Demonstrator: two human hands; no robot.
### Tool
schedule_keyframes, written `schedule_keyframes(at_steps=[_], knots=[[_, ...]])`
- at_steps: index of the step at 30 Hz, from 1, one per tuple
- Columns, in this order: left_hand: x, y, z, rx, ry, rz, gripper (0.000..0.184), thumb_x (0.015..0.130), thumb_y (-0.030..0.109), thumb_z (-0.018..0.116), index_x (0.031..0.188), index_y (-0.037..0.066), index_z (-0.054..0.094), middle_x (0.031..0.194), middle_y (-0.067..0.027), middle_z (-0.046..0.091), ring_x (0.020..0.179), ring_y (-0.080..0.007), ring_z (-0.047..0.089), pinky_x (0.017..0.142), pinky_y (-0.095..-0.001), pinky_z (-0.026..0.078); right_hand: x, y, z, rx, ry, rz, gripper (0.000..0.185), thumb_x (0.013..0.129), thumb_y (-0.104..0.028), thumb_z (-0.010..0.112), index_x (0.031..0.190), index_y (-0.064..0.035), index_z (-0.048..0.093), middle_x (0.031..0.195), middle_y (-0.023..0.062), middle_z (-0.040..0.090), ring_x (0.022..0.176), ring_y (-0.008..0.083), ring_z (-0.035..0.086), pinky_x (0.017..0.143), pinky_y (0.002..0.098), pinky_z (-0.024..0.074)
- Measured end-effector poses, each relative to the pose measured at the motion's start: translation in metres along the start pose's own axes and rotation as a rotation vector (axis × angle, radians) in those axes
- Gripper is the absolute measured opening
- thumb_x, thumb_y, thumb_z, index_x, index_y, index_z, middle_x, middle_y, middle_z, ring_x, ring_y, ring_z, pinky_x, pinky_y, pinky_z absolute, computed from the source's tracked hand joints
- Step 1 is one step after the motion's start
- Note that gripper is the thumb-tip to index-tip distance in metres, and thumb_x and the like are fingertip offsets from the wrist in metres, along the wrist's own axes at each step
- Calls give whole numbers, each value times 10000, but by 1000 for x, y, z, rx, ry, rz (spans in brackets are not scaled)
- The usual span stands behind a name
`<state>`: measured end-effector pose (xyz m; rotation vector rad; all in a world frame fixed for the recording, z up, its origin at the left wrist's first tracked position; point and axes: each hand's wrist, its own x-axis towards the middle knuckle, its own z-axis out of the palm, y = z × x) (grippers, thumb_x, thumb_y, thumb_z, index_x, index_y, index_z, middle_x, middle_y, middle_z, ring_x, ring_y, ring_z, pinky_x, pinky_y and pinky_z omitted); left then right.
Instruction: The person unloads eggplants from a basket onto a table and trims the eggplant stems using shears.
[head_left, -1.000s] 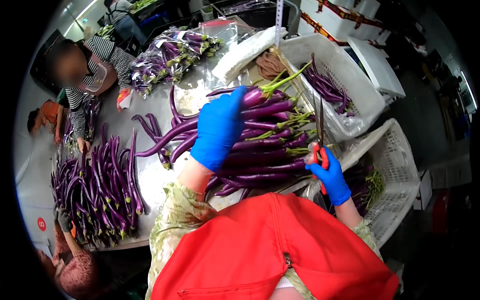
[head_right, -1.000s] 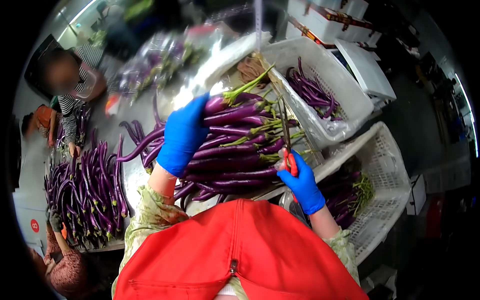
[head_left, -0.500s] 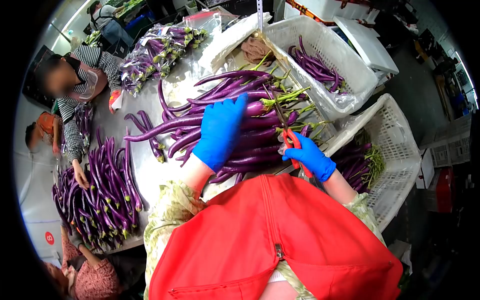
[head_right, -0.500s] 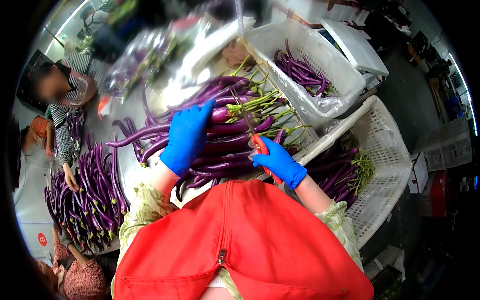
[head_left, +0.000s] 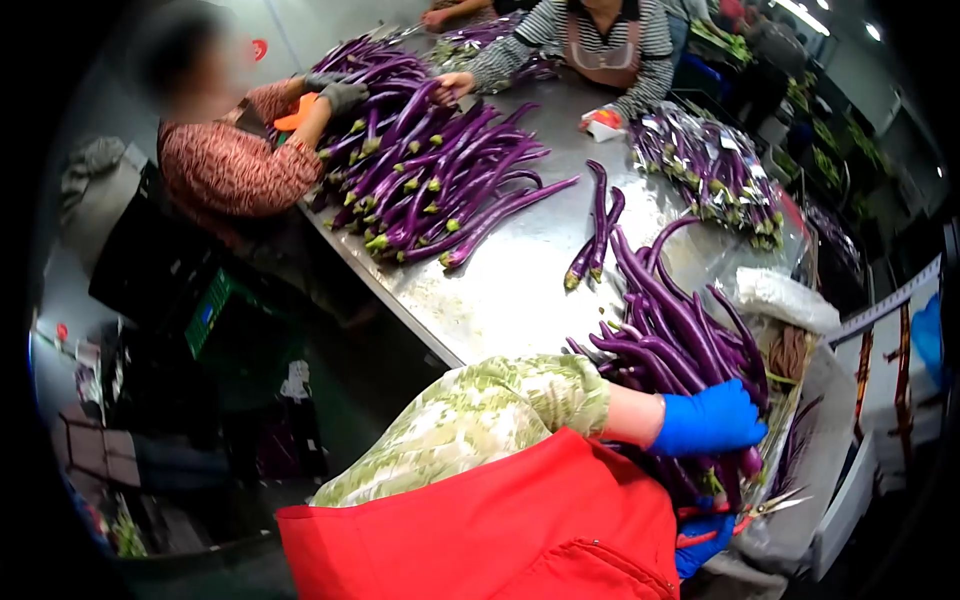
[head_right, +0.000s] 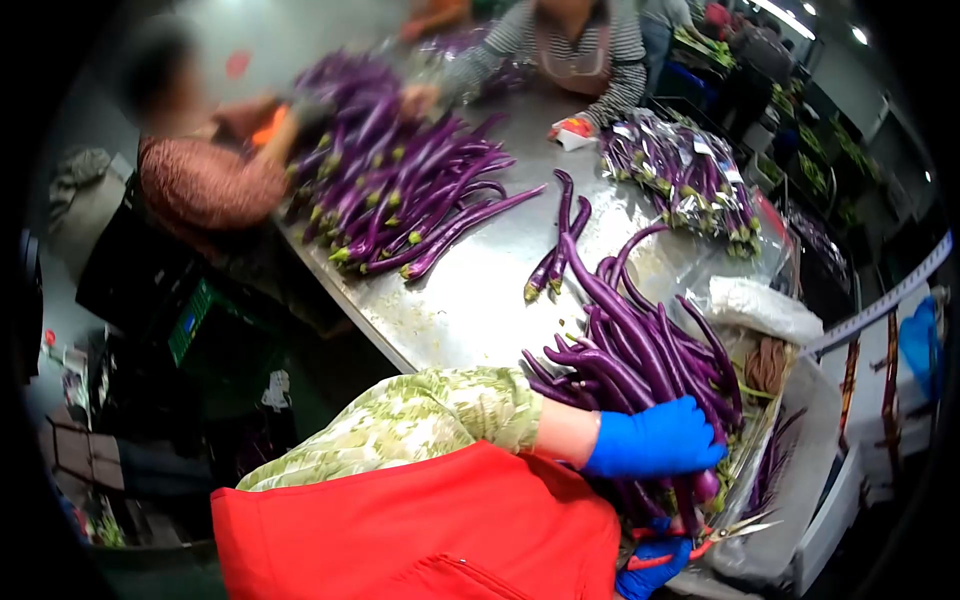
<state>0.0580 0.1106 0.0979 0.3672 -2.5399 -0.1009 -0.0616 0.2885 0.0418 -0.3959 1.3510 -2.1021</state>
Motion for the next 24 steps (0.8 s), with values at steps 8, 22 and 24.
schedule_keyframes(at_steps=[8,22,24], knots=[[-49,-17,-5,146,120,71,191,762,191,553,943,131,569,684,-10,571,650,-193,572,615,-324,400,100,60,-48,-478,-779,-363,483,949,-332,368,1302,-5,335,1225,130,488,1035,206,501,894,356,394],[-114,-49,-30,164,1,-75,314,749,152,564,1062,122,559,806,-19,602,792,-211,600,828,-386,429,50,48,94,-78,-831,755,523,701,-137,568,1190,12,455,1049,108,573,928,227,592,818,339,493],[-121,-57,-25,179,65,-85,352,752,147,559,1103,123,548,836,-26,597,843,-214,591,879,-413,421,69,74,62,-146,-775,713,386,758,-207,535,1075,14,556,994,125,611,856,242,625,778,357,519]])
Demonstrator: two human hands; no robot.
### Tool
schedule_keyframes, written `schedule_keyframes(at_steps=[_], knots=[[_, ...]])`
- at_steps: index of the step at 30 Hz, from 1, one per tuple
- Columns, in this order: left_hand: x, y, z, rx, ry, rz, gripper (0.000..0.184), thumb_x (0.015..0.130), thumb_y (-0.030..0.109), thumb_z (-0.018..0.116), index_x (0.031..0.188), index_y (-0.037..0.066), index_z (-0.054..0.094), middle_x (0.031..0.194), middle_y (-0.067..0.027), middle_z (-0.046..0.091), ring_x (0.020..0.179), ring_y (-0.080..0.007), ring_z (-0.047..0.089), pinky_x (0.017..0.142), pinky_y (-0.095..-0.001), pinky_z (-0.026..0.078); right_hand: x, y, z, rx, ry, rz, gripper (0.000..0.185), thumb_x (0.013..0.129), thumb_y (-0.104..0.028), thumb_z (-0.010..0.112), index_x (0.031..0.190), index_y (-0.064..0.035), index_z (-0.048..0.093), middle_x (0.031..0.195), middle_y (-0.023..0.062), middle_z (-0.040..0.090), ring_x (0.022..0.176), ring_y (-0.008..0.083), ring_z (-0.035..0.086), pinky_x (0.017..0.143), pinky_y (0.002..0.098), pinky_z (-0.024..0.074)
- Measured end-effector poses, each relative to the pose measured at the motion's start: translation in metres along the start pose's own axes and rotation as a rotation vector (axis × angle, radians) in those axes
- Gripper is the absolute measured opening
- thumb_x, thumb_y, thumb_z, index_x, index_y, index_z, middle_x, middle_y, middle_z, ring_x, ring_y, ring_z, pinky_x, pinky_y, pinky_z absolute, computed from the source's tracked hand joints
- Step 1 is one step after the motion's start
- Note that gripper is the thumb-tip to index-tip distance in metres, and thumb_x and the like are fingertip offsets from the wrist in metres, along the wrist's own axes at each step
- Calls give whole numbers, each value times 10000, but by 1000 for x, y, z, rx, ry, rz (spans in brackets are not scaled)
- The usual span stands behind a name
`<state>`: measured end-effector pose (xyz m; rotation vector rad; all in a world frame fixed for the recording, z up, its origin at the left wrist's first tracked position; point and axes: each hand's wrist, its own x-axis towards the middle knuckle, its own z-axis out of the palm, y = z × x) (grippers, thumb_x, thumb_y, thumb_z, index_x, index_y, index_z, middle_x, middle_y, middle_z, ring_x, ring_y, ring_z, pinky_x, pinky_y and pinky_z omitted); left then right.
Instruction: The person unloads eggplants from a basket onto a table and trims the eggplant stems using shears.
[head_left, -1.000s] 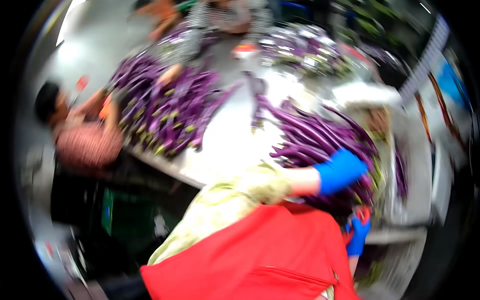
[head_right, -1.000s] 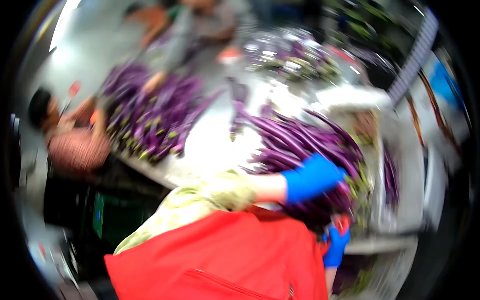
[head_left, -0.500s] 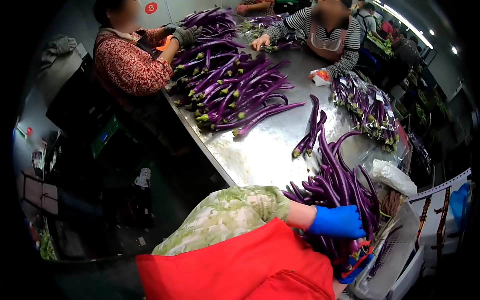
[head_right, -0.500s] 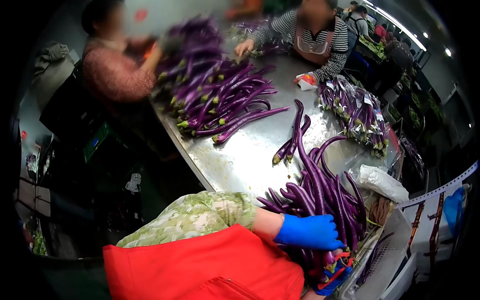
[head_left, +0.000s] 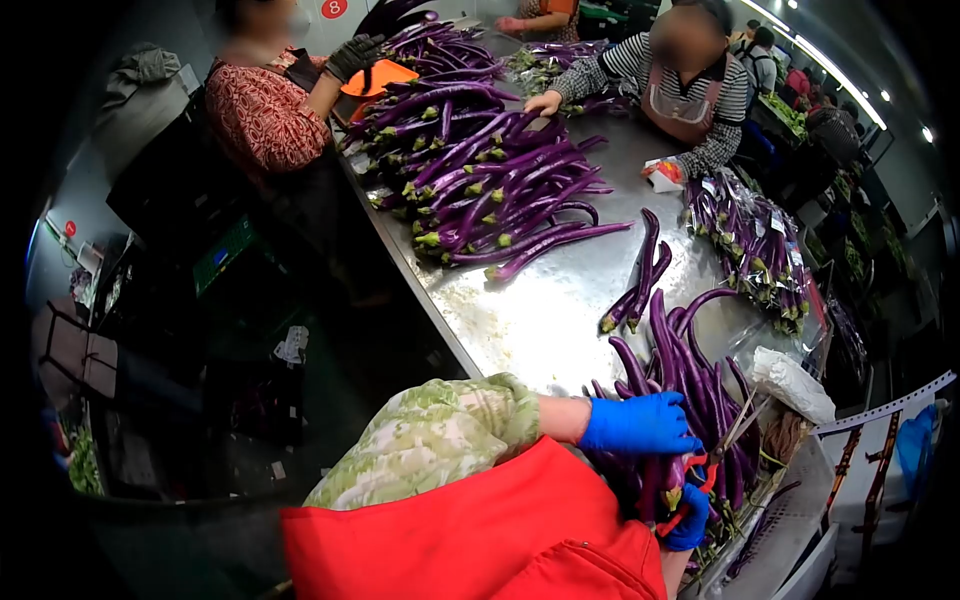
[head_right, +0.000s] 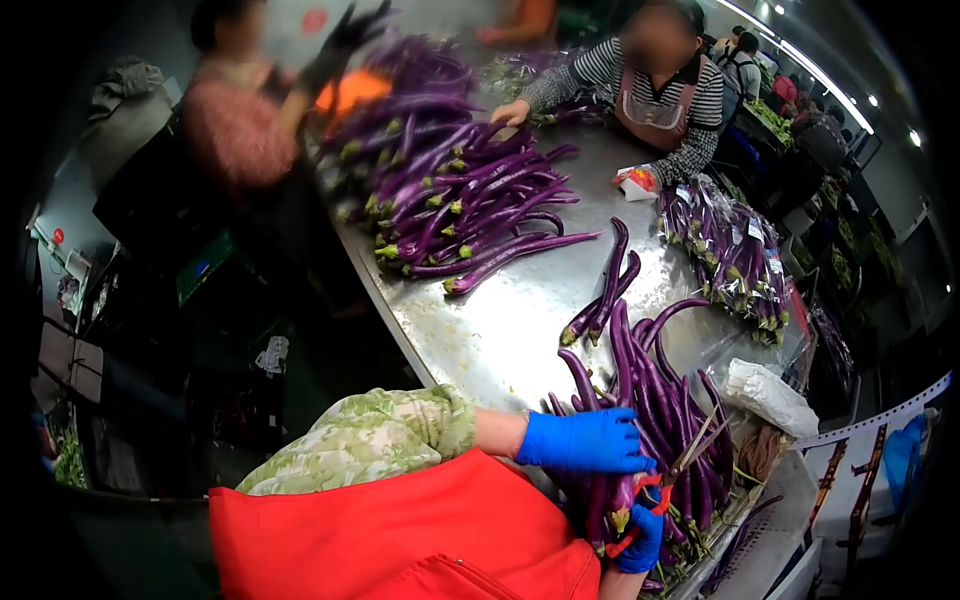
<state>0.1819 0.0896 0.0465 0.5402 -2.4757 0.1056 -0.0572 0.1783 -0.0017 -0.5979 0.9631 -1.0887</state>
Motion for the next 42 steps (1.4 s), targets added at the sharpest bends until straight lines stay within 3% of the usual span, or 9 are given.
schedule_keyframes(at_steps=[1,3,10,18,28,31,35,39,42], knots=[[-5,-6,10,3,42,-13,364,753,144,556,1116,124,541,855,-30,593,866,-215,585,897,-424,415,0,-3,12,12,1,-40,285,778,-227,513,900,12,607,858,89,627,758,211,616,716,329,509],[-14,-18,19,-7,102,-20,422,747,139,553,1167,129,515,918,-45,580,918,-222,572,916,-446,407,-11,-23,47,19,-62,53,524,693,-74,571,1189,6,422,983,95,574,813,192,607,701,293,513],[-21,-59,-11,-177,148,-109,470,681,146,624,1144,121,550,1048,-113,568,1029,-250,543,973,-431,379,-11,-29,84,281,-227,-59,452,798,-221,578,1165,-7,423,988,104,543,872,199,533,778,319,429],[-31,-141,-47,-1269,1321,-879,326,821,46,632,1135,47,545,1063,-9,569,998,-127,539,891,-271,411,-8,-26,60,390,-255,-96,490,812,-219,593,1214,-35,383,1059,75,473,916,192,503,808,361,417],[-77,-229,46,-1248,2290,-751,244,884,275,561,1074,126,525,963,-34,563,931,-182,530,959,-344,375,-17,-7,53,394,-178,-85,457,820,-187,583,1210,-27,407,1068,74,460,933,203,517,805,375,451],[-87,-215,75,-1733,1987,-1433,430,915,457,407,1241,176,389,1189,-91,475,1073,-202,463,992,-386,318,-23,-10,63,351,-117,-154,451,819,-182,591,1199,-17,415,1052,79,466,939,206,520,792,369,458],[-105,-190,121,-1871,1570,-1291,605,940,406,360,1408,70,176,1415,-209,275,1310,-299,306,1050,-435,294,-25,-8,65,357,-77,-149,317,849,-186,534,1125,-56,448,1054,68,482,896,174,494,789,329,450],[-83,-155,86,-1454,1004,-1569,336,872,201,583,1144,11,529,944,-90,642,814,-148,610,741,-259,484,-29,-5,61,368,-40,-136,336,857,-193,531,1145,-54,428,1032,87,500,889,203,517,799,338,455],[-92,-141,95,-1096,910,-1248,297,848,138,615,1106,4,558,965,-86,639,833,-118,602,744,-208,473,-32,-3,57,439,-124,1,390,844,-206,550,1175,-63,401,1005,106,515,898,223,530,814,355,453]])
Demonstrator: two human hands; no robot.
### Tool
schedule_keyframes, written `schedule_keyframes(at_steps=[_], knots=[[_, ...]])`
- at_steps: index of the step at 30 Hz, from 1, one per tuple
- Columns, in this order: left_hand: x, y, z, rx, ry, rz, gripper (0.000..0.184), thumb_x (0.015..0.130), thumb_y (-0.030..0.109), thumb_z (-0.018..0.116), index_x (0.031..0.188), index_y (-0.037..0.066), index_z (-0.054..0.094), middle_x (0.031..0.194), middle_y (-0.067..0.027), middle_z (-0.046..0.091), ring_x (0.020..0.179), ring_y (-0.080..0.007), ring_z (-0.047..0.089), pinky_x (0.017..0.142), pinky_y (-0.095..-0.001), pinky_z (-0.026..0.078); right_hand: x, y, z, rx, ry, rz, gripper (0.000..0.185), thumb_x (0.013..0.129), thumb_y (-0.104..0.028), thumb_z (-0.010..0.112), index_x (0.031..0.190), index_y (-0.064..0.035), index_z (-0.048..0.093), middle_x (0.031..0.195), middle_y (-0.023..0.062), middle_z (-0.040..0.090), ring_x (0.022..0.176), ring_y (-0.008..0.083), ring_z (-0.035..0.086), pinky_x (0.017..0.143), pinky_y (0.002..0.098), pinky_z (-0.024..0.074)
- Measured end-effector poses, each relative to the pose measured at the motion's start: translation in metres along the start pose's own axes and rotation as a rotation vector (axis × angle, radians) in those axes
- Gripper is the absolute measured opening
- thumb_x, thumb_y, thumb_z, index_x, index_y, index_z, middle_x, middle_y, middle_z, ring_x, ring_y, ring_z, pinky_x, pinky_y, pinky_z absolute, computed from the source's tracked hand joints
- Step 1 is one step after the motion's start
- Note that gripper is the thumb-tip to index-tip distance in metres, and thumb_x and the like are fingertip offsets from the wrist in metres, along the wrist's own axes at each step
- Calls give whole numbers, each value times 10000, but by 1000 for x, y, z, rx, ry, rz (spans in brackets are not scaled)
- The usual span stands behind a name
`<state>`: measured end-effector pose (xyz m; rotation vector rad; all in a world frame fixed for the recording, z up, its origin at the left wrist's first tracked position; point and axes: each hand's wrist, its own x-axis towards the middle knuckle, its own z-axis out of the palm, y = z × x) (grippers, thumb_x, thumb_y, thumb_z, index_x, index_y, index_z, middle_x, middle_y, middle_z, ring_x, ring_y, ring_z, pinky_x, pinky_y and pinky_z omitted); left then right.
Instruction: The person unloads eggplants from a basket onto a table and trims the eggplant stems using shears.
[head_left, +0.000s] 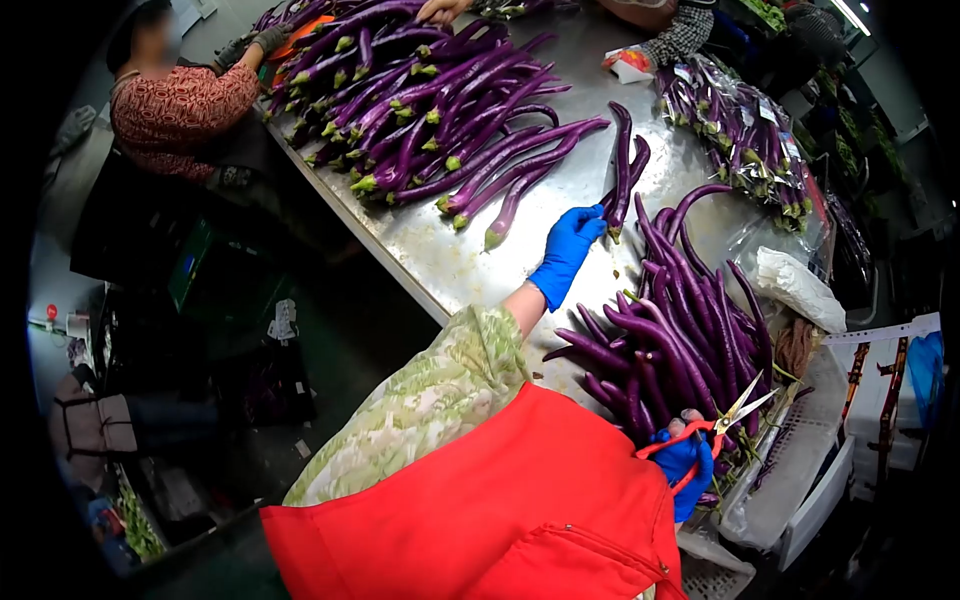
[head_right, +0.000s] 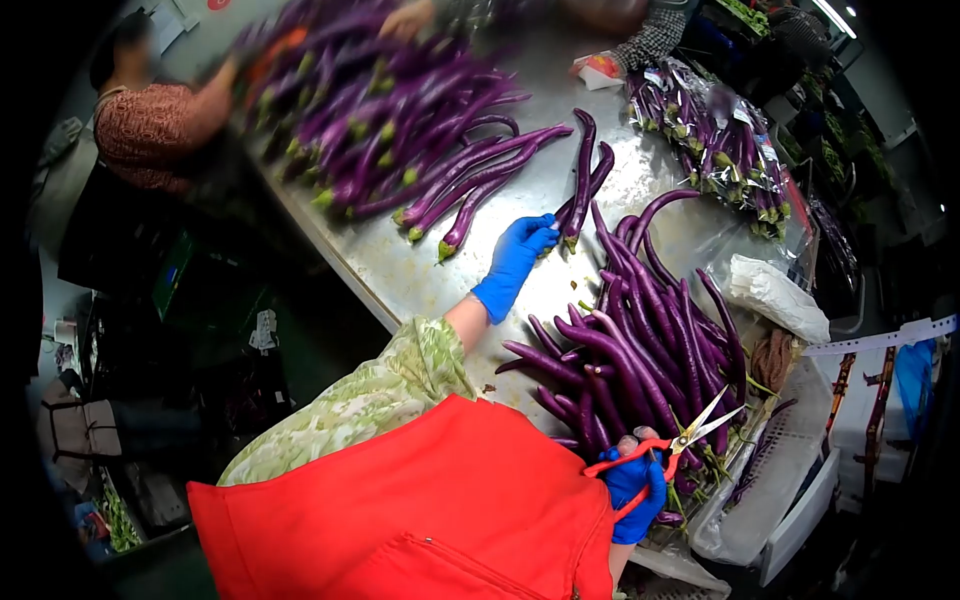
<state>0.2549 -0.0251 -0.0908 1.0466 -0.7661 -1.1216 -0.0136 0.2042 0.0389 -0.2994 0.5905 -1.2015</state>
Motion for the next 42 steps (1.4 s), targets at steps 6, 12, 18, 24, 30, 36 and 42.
schedule_keyframes(at_steps=[6,12,18,24,30,36,42], knots=[[-25,5,4,580,6,374,278,797,128,625,1067,62,613,1012,-126,615,932,-240,589,843,-320,458,-10,28,26,117,-5,65,515,790,-192,588,1233,-102,341,1042,134,516,991,256,512,887,394,410],[25,-11,25,1047,101,409,731,685,391,692,1328,183,413,1295,-264,387,1129,-455,416,942,-463,382,-16,38,4,48,35,2,662,701,-193,621,1281,-64,328,1091,170,487,1033,305,498,957,444,378],[60,-1,63,1148,25,-65,891,695,454,668,1416,184,220,1352,-296,303,1119,-460,451,899,-491,419,-3,31,2,30,30,56,646,713,-195,617,1277,-71,329,1090,165,486,1031,295,494,956,432,375],[46,9,62,1018,21,-16,830,732,413,655,1408,170,239,1236,-278,427,1057,-400,500,826,-496,436,-7,24,10,11,45,81,629,725,-198,613,1274,-78,330,1089,160,484,1029,286,490,955,421,371],[42,-36,57,1212,183,265,647,775,256,582,1360,136,333,1027,-239,519,887,-366,553,748,-460,451,2,28,22,15,34,90,612,737,-200,609,1270,-85,332,1088,154,483,1027,276,487,954,410,368],[28,-6,35,1322,23,187,563,774,95,484,1328,109,385,960,-217,551,818,-344,583,703,-457,468,4,32,22,15,33,73,596,749,-203,605,1267,-92,333,1087,149,482,1025,267,483,953,399,365],[-42,15,-36,1140,-31,497,647,739,256,665,1320,114,419,1090,-179,520,1002,-353,506,833,-447,436,0,37,17,53,41,36,579,761,-205,601,1263,-99,334,1086,144,481,1023,257,480,952,388,361]])
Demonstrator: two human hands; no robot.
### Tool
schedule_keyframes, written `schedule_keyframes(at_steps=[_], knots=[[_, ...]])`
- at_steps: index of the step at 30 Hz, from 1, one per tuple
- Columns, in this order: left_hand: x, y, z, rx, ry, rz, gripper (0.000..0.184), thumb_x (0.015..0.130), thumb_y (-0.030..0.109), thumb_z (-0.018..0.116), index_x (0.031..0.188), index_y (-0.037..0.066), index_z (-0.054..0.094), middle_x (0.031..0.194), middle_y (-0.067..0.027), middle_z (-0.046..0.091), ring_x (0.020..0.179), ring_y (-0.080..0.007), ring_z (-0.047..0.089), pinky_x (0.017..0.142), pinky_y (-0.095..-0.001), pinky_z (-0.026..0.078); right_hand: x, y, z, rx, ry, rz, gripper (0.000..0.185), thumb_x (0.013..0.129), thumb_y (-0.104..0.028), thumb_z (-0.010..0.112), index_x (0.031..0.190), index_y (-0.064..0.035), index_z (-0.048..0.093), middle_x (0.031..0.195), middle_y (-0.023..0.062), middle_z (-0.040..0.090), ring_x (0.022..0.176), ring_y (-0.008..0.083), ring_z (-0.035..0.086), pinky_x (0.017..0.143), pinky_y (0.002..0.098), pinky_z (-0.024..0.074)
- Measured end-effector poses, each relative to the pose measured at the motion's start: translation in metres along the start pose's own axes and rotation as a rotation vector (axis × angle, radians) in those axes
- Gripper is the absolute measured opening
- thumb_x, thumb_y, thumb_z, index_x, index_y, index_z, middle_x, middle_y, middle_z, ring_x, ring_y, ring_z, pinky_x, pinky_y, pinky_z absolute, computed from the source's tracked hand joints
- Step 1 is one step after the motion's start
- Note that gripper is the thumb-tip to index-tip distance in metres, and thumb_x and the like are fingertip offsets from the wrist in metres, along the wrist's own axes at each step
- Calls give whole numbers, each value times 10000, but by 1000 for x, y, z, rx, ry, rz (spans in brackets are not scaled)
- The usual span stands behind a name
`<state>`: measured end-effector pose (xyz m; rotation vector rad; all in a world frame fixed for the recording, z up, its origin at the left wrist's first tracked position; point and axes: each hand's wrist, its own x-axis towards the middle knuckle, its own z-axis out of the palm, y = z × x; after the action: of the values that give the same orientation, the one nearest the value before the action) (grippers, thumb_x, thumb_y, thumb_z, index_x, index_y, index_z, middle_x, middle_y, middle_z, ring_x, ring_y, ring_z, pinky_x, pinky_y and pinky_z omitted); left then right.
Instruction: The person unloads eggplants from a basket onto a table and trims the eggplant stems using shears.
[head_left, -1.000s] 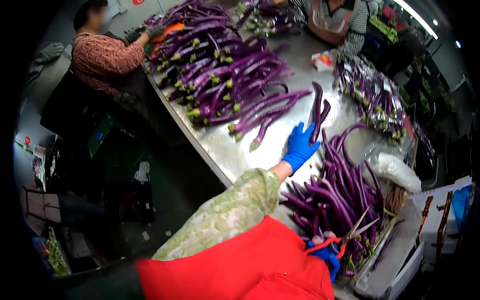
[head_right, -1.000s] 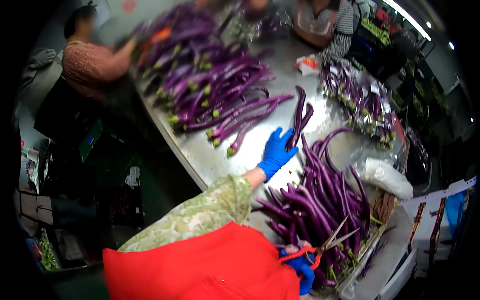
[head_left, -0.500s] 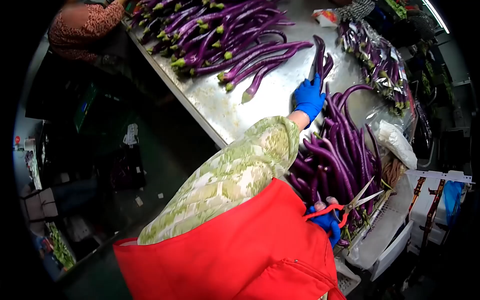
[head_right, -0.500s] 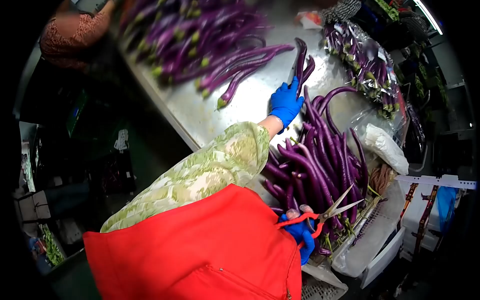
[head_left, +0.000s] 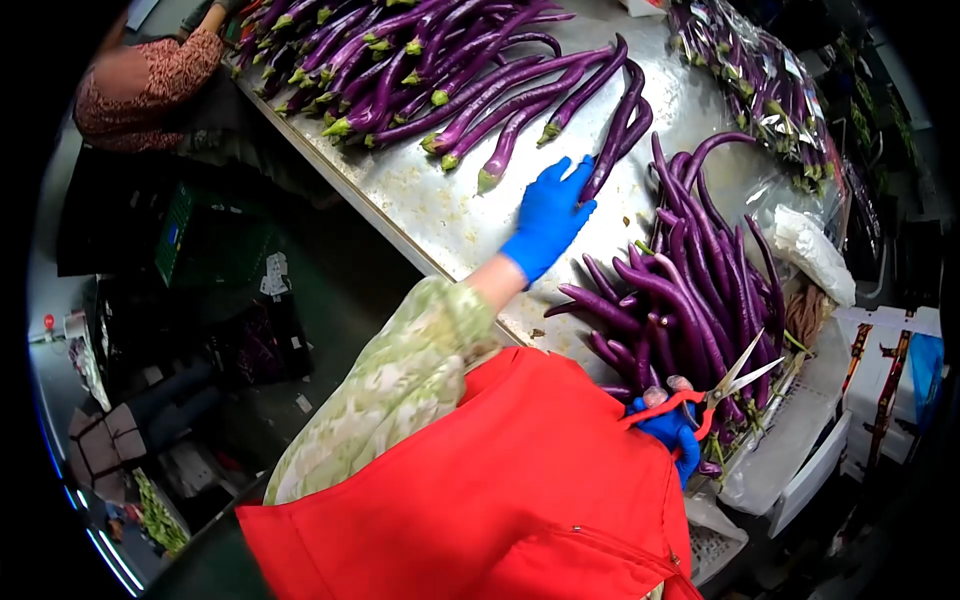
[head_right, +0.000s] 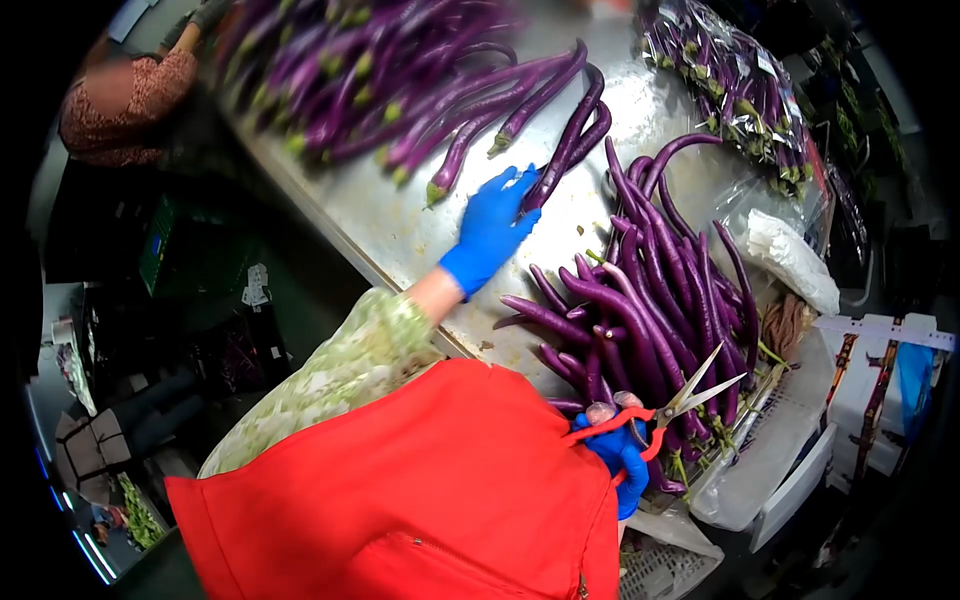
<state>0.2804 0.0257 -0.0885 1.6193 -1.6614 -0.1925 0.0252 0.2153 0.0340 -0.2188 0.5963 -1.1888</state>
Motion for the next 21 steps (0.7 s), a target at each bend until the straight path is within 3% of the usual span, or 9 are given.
schedule_keyframes(at_steps=[2,4,6,7,10,11,14,19,21], knots=[[-10,-9,-43,107,211,29,572,721,181,687,1247,77,489,1125,-198,526,996,-372,517,873,-423,420,-2,1,-3,-1,22,-31,573,765,-206,600,1262,-102,335,1085,142,480,1022,254,478,952,384,360],[-18,-36,-66,287,198,-98,602,705,178,705,1258,88,485,1100,-187,540,968,-347,529,863,-417,426,-5,-4,-10,-35,52,-22,607,757,-203,614,1272,-103,309,1103,137,469,1032,268,478,943,410,373],[-33,-75,-62,192,40,-225,610,694,164,705,1260,88,489,1058,-182,558,942,-328,539,842,-406,435,-2,-4,-18,-23,-4,2,625,741,-207,618,1281,-69,336,1110,135,482,1032,280,486,928,430,394],[-30,-83,-63,237,-31,-208,563,747,137,677,1266,51,478,1042,-126,583,908,-275,561,803,-364,446,-1,-3,-20,-24,8,6,634,740,-220,617,1285,-65,332,1097,142,487,1026,285,487,924,426,397],[-27,-98,-49,-458,165,-392,518,804,105,635,1285,33,455,1065,-90,599,882,-197,585,742,-290,464,-3,-6,-11,-99,95,3,650,729,-218,608,1291,-52,327,1073,176,514,993,311,518,907,439,419],[-27,-105,-52,-587,51,-591,488,847,109,591,1305,35,435,1055,-79,618,827,-125,604,679,-216,466,-3,-6,-12,-91,91,-13,645,730,-218,604,1289,-51,330,1073,179,517,989,314,521,905,442,421],[-20,-81,-67,-845,32,-757,492,856,112,570,1321,55,419,990,-99,647,765,-104,619,638,-193,468,-4,-5,-15,-72,94,-31,633,731,-215,597,1284,-47,340,1074,184,521,983,319,527,903,446,425],[-24,-76,-63,-867,53,-755,486,849,114,580,1308,49,434,949,-82,648,753,-118,613,658,-218,474,-5,-5,-14,-37,138,-44,642,718,-198,613,1282,-46,344,1072,178,519,991,314,525,910,446,420],[-30,-85,-59,-567,-68,-630,501,828,118,612,1299,60,452,920,-69,632,776,-139,606,681,-244,482,-2,-7,-21,-24,59,-24,653,711,-190,623,1282,-43,343,1069,177,519,994,313,524,913,453,416]])
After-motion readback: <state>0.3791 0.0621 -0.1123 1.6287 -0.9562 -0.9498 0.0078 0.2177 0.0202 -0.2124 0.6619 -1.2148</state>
